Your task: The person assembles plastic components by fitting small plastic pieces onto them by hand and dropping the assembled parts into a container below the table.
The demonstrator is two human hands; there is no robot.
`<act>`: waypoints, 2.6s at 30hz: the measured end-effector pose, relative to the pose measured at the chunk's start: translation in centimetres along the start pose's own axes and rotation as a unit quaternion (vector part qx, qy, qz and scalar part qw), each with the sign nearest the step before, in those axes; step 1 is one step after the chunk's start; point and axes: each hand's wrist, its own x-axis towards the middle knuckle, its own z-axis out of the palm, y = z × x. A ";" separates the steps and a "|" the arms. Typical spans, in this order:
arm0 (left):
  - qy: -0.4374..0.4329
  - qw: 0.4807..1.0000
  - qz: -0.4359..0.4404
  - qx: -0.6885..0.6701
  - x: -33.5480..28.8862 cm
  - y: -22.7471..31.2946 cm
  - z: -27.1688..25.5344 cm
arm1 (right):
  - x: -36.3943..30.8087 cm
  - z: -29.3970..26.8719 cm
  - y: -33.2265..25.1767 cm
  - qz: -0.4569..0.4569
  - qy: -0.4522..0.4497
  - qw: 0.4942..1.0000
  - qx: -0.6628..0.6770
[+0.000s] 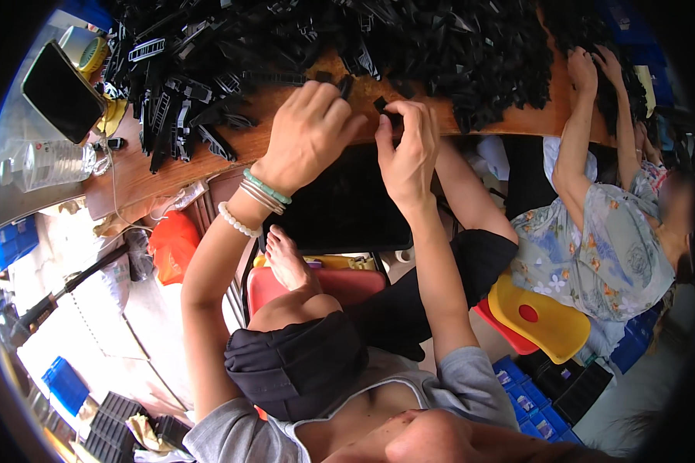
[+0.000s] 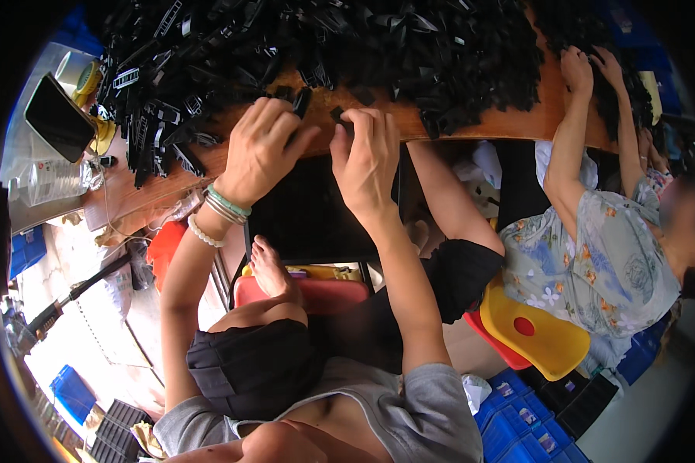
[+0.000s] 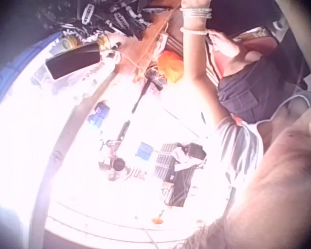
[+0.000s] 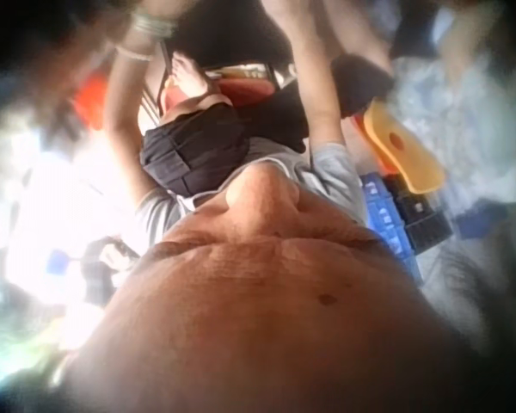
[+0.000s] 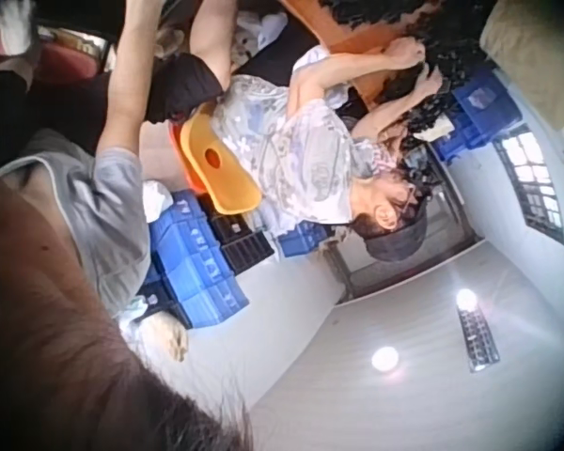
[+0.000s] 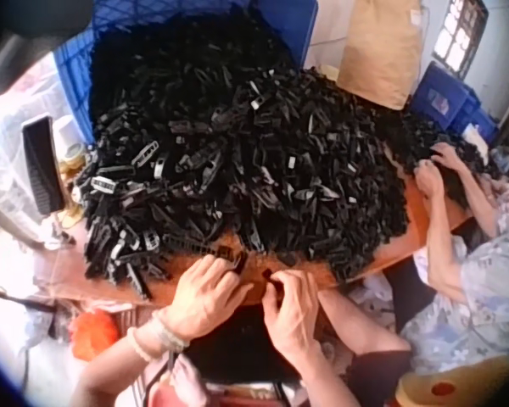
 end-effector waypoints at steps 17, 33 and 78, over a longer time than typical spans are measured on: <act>0.010 0.989 -0.135 -0.054 -2.9 0.1 -2.2 | 1.3 -2.9 0.3 0.129 -0.190 0.937 0.263; 0.001 0.979 -0.170 -0.116 -3.1 0.3 -1.4 | 0.6 -3.1 0.0 0.087 -0.188 0.954 0.216; -0.007 0.924 -0.305 -0.231 -1.6 0.3 -1.5 | 1.0 -2.2 0.0 0.372 -0.152 0.761 0.509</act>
